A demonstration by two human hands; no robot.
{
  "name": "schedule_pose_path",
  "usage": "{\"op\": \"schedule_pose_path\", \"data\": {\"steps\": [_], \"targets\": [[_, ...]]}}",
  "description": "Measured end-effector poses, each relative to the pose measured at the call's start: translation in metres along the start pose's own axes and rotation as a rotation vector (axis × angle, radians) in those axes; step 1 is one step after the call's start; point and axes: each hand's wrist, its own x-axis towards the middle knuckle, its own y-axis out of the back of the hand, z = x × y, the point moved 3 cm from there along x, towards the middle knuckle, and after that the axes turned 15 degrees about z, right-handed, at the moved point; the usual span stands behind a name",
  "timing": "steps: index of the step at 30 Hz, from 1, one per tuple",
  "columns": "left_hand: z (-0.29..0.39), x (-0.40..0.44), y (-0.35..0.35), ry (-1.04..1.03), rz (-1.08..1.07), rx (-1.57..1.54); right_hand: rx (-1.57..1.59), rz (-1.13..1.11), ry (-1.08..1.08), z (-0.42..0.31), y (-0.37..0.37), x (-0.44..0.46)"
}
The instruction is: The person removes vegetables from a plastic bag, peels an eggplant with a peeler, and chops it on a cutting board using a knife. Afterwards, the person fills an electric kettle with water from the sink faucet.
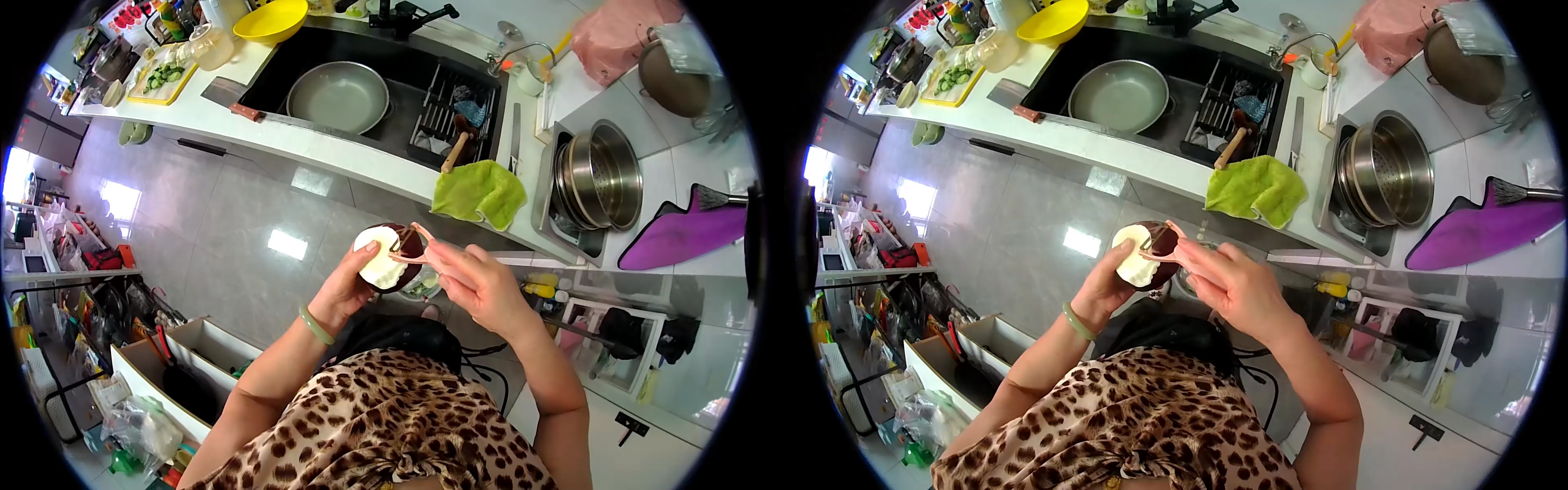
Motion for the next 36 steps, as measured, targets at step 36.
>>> {"op": "schedule_pose_path", "data": {"steps": [36], "targets": [[-0.306,0.166,0.062,0.055,0.778,-0.553,0.447,0.144,-0.960,0.254,-0.150,-0.227]]}}
